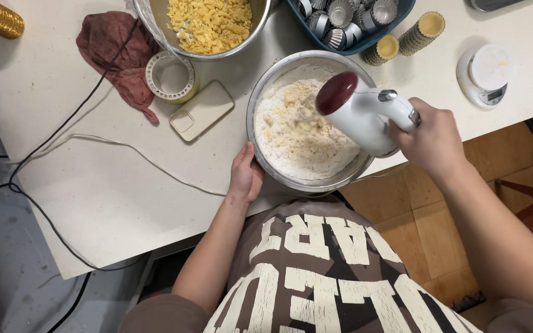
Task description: The person pours a yellow liquid into a bowl of flour and then uses a hand mixer to blend the ingredients into a crumbly mixture. The person handles a plastic container, a metal bowl, and a hand mixer during the process.
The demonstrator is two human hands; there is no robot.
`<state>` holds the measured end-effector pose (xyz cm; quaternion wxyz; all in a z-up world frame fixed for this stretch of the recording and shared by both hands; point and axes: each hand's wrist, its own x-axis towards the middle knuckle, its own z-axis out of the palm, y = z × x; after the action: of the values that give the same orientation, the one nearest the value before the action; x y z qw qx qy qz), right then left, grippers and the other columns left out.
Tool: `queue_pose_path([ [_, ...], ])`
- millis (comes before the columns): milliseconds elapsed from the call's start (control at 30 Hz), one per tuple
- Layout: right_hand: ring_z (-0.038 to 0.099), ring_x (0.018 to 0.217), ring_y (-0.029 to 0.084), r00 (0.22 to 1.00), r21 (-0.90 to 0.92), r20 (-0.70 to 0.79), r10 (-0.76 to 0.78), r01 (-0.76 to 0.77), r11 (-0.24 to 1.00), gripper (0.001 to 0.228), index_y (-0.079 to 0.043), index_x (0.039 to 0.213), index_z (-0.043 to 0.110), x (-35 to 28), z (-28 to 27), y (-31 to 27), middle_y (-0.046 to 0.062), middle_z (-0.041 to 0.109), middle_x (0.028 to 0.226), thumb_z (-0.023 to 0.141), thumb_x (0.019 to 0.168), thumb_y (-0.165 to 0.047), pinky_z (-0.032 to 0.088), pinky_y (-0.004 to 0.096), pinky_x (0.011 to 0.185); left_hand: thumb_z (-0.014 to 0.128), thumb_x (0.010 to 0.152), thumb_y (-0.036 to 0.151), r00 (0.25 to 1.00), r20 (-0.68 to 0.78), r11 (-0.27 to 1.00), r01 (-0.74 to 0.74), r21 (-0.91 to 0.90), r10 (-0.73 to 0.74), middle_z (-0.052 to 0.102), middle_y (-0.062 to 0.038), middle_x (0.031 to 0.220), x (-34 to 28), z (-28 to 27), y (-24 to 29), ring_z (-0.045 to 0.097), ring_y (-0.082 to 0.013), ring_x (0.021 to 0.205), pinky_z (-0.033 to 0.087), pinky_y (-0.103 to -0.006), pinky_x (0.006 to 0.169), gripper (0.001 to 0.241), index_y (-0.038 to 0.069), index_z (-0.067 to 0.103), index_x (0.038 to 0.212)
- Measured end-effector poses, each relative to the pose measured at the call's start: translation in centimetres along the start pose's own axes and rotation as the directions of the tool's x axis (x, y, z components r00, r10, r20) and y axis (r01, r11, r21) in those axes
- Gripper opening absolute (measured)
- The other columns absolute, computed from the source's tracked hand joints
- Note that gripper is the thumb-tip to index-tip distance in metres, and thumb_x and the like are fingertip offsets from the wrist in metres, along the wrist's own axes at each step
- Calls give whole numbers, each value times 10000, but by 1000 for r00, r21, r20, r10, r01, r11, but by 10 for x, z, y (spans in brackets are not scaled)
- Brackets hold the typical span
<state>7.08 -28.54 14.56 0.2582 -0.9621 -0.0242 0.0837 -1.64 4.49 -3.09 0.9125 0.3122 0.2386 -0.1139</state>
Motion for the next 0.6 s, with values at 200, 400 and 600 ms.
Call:
queue_pose_path([
  [200,683,737,170,993,273,114,8,-39,961,242,-39,1092,711,-3,17,-21,113,736,851,739,878,-149,543,341,688,501,1069,365,998,52,1000,19,-14,-18,628,-112,1358,6,0,-8,596,-232,1250,466,-421,1100,466,9,539,1368],
  [400,711,716,152,941,199,332,71,-144,969,216,-57,1040,739,-27,6,-46,95,763,820,747,837,-132,562,329,689,523,1063,369,997,67,999,31,6,-32,657,-96,1309,5,-4,-10,632,-228,1199,499,-452,1066,410,43,569,1308],
  [600,710,658,229,790,-364,517,330,-147,920,182,-157,1105,714,-36,-44,-71,106,755,806,711,941,-237,598,398,671,533,1084,351,999,34,1000,-12,16,11,677,-99,1259,9,-9,-14,654,-219,1138,522,-445,1018,367,40,585,1271],
])
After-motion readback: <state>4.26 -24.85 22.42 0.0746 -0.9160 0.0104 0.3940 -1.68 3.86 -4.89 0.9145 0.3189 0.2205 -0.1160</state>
